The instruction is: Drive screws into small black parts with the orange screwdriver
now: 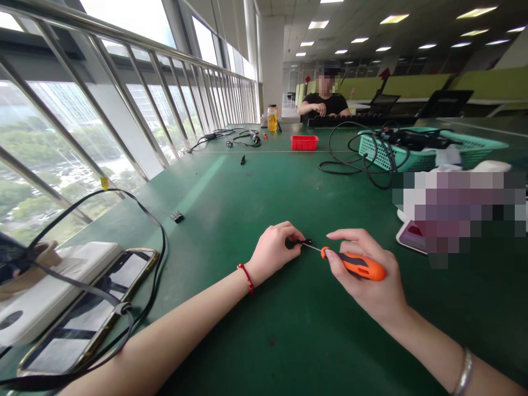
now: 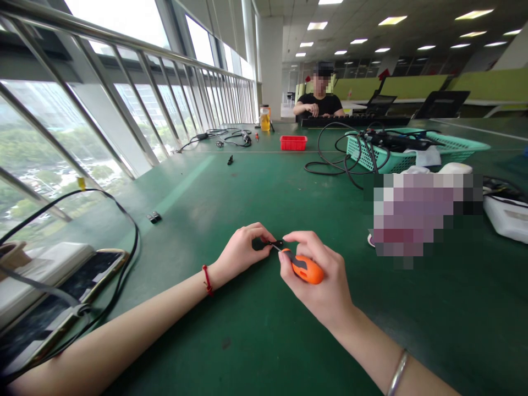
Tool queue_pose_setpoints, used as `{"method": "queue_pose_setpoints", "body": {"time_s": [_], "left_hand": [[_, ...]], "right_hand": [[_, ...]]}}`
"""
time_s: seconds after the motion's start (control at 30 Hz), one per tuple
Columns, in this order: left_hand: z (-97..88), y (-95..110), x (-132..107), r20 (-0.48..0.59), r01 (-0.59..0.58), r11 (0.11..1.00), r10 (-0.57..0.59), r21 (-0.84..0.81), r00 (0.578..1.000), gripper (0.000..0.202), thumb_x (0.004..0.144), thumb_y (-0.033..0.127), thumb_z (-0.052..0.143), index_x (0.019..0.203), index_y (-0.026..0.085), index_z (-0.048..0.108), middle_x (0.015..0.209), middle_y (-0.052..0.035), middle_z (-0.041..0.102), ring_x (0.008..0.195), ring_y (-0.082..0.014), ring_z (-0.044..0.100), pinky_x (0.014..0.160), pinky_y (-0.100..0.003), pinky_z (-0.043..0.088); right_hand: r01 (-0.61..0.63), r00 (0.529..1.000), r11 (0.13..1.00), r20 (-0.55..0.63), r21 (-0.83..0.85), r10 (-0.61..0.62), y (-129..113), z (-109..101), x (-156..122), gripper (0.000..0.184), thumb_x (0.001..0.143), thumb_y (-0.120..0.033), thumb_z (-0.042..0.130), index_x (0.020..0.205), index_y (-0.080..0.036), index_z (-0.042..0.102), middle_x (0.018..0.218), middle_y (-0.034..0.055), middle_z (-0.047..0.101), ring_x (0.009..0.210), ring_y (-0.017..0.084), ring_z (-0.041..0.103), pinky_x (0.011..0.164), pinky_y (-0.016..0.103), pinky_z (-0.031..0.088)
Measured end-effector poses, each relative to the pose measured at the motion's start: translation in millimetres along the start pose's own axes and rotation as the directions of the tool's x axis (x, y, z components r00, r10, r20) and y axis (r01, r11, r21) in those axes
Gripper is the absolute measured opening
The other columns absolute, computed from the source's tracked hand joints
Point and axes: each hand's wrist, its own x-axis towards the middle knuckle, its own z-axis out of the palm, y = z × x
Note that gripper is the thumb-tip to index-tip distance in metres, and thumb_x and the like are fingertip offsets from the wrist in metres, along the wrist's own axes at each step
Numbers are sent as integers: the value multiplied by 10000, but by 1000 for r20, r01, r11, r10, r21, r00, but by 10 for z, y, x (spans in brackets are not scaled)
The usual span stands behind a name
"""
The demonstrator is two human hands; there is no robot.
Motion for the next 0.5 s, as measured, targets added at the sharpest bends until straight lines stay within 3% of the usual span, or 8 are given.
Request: {"method": "queue_pose_setpoints", "body": {"time_s": [0.1,0.17,0.33,0.4,0.5], "left_hand": [[-5,3,4,6,0,1000,0,-6,1000,145,721,135,579,803,177,690,834,-19,649,751,-138,606,731,-249,493],[-9,5,7,10,4,1000,-4,-13,1000,147,722,135,580,807,180,692,837,-18,649,756,-138,605,734,-248,494],[-10,6,6,20,3,1000,-3,-16,1000,126,727,141,585,793,184,685,844,-15,646,757,-137,599,727,-245,483],[-3,2,3,19,2,1000,-1,-20,1000,117,729,140,586,788,181,678,842,-13,642,753,-134,596,721,-242,479],[6,-12,2,18,1,999,0,-34,1000,107,728,141,585,781,177,670,837,-11,635,755,-133,591,714,-239,476]], "right_hand": [[2,995,1000,-101,29,1,7,16,9,348,769,-235,617,1094,-202,498,755,-9,589,653,130,595,648,257,506],[1,995,1000,-103,13,1,8,14,8,425,751,-269,641,1136,-201,477,796,4,585,661,134,593,634,264,509],[34,999,998,8,-45,-34,-23,-7,-7,138,797,-243,611,908,-215,534,481,-95,408,422,76,424,483,208,405],[20,1000,1000,-3,-18,-20,-25,3,-13,101,811,-214,592,884,-217,521,492,-93,433,423,71,433,489,202,413],[26,997,999,-77,23,-24,-2,37,-19,218,785,-205,611,980,-210,512,655,-45,536,564,98,550,581,219,481]]}}
